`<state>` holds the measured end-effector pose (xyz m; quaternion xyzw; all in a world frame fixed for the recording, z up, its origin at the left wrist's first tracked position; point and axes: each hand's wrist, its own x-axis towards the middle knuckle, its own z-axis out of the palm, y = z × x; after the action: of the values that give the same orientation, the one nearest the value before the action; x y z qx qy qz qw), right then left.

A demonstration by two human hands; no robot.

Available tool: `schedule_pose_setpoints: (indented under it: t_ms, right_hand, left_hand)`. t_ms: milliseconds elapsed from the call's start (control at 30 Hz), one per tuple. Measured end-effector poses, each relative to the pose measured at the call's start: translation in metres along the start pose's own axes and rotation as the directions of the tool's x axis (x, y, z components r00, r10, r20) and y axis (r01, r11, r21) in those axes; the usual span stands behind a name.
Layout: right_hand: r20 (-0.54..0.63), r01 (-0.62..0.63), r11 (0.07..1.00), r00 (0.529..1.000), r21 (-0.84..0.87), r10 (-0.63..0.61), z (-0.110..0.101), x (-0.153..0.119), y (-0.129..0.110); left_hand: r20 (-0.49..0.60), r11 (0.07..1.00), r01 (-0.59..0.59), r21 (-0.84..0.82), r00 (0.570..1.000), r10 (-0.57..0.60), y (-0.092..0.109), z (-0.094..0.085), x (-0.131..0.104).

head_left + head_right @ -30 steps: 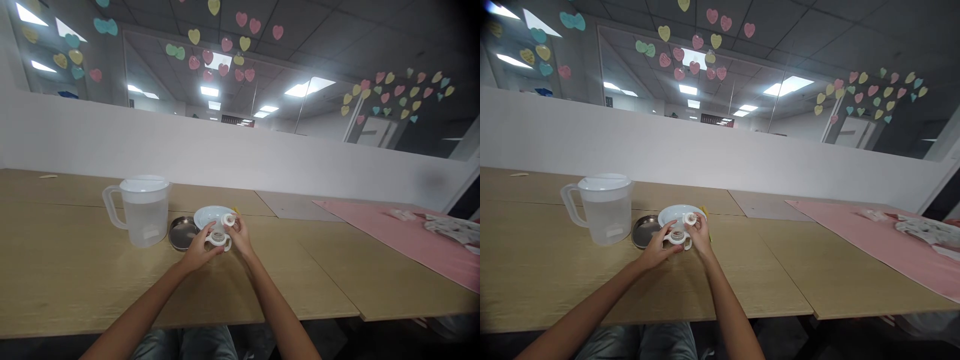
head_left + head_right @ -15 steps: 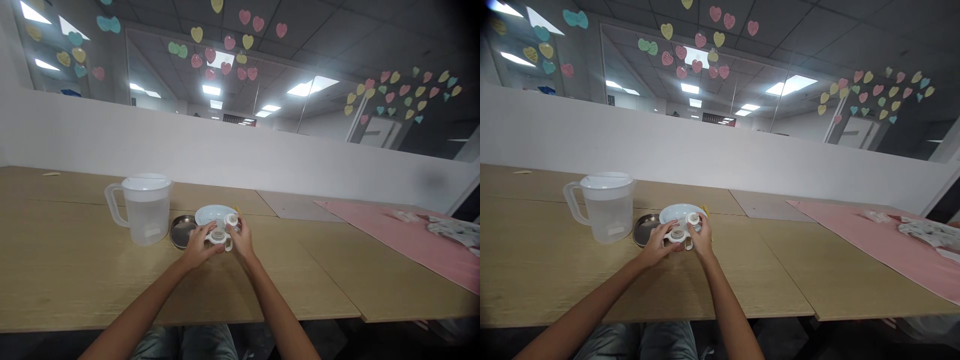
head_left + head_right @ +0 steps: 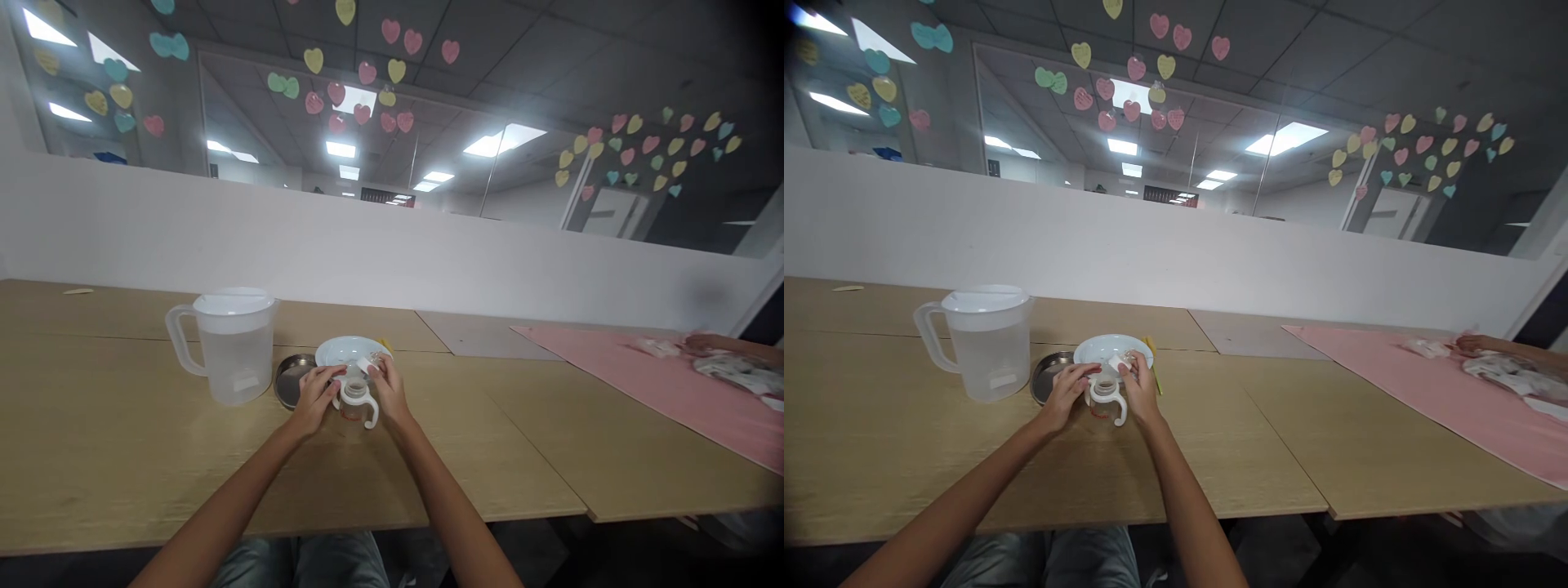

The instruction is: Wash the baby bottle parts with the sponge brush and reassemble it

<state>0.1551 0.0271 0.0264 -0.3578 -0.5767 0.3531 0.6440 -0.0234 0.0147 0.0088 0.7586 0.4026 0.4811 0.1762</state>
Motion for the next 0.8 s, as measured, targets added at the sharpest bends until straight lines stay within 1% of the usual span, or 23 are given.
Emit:
schedule_pose_setpoints:
  t_ms: [33, 100, 233, 333, 500, 567, 733, 800]
  right_hand:
    - [0.047, 0.010, 1.000, 0.999, -0.025, -0.009, 0.001, -0.001, 0.000]
    - [0.129, 0.053, 0.989, 0.991, -0.140, -0.035, 0.002, -0.002, 0.001]
    - [0.122, 0.109, 0.907, 0.990, -0.407, -0.064, 0.001, -0.001, 0.002]
    - [0.122, 0.143, 0.852, 0.988, -0.503, -0.094, 0.000, 0.002, 0.001]
    - [0.178, 0.189, 0.743, 0.979, -0.642, -0.095, -0.002, 0.004, -0.001]
    - [0.163, 0.174, 0.708, 0.983, -0.684, -0.084, -0.004, 0.005, -0.001]
    - [0.037, 0.086, 0.698, 0.996, -0.711, -0.086, -0.010, 0.007, -0.001]
    - [0.035, 0.081, 0.665, 0.996, -0.743, -0.082, -0.011, 0.007, -0.002]
  left_hand:
    - [-0.006, 1.000, -0.010, 0.005, 1.000, 0.010, 0.000, 0.000, 0.000]
    - [-0.004, 0.999, -0.037, 0.021, 0.999, 0.037, 0.002, 0.000, -0.001]
    - [0.042, 0.984, -0.142, 0.107, 0.990, 0.138, 0.008, 0.000, -0.004]
    - [0.062, 0.969, -0.187, 0.163, 0.982, 0.179, 0.012, -0.001, -0.005]
    - [0.009, 0.954, -0.208, 0.216, 0.977, 0.211, 0.013, -0.001, -0.004]
    - [-0.021, 0.949, -0.215, 0.230, 0.974, 0.226, 0.012, 0.000, -0.004]
    - [-0.064, 0.944, -0.190, 0.269, 0.975, 0.214, 0.011, 0.002, -0.004]
    - [-0.071, 0.940, -0.175, 0.294, 0.976, 0.204, 0.012, 0.002, -0.004]
